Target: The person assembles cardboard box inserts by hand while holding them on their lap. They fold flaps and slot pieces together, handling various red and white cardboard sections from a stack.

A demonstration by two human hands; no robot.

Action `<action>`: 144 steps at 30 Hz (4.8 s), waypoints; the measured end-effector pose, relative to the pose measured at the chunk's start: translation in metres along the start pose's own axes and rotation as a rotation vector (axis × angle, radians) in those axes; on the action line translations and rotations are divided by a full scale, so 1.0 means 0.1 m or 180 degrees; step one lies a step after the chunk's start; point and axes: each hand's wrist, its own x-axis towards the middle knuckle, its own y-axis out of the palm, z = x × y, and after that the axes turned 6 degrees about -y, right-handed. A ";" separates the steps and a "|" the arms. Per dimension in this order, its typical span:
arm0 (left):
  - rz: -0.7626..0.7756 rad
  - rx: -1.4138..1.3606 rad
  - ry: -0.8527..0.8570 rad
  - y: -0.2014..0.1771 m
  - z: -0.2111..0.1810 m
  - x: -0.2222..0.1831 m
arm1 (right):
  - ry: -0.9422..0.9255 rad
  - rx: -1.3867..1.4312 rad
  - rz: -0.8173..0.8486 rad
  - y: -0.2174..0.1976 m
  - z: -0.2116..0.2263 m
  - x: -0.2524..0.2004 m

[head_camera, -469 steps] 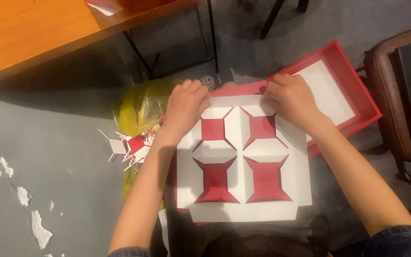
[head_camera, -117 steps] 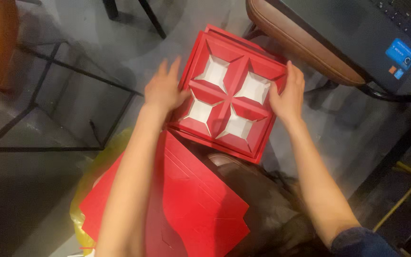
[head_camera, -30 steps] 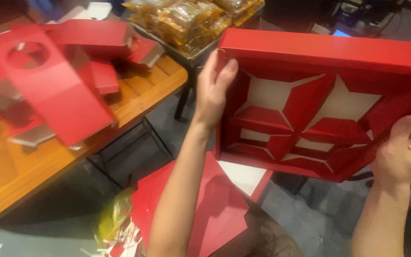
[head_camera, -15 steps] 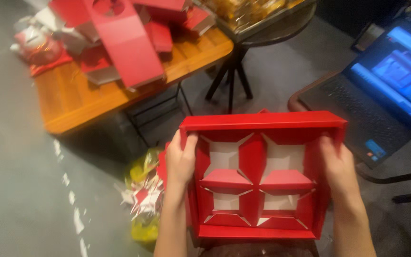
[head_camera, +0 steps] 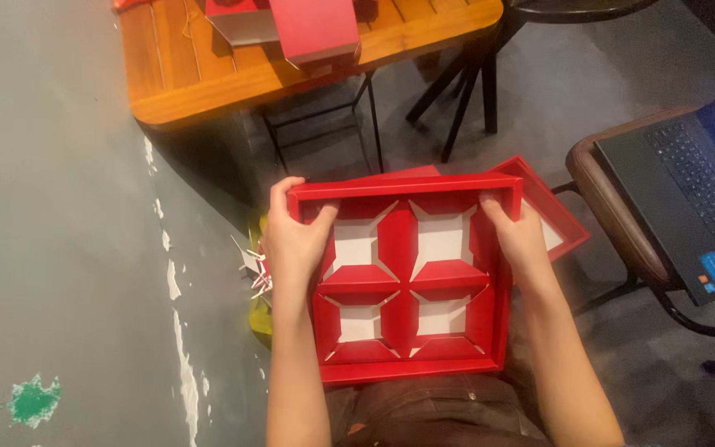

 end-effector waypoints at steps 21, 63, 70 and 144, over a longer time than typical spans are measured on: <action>0.0588 -0.0349 0.0743 0.25 0.40 0.03 | -0.0256 -0.0817 -0.0077 -0.30 -0.37 -0.02; 0.1107 0.0805 -0.0892 0.14 1.42 -1.22 | 0.0674 -0.0839 0.0572 -0.52 -0.79 -1.49; 0.1135 0.1465 -0.0810 0.05 1.18 -1.20 | 0.1133 -0.0564 0.0466 -0.58 -0.66 -1.40; 0.2802 -0.2470 -0.0371 1.68 -0.68 -0.64 | -0.0118 -0.0087 -0.0277 -2.62 -0.08 -1.16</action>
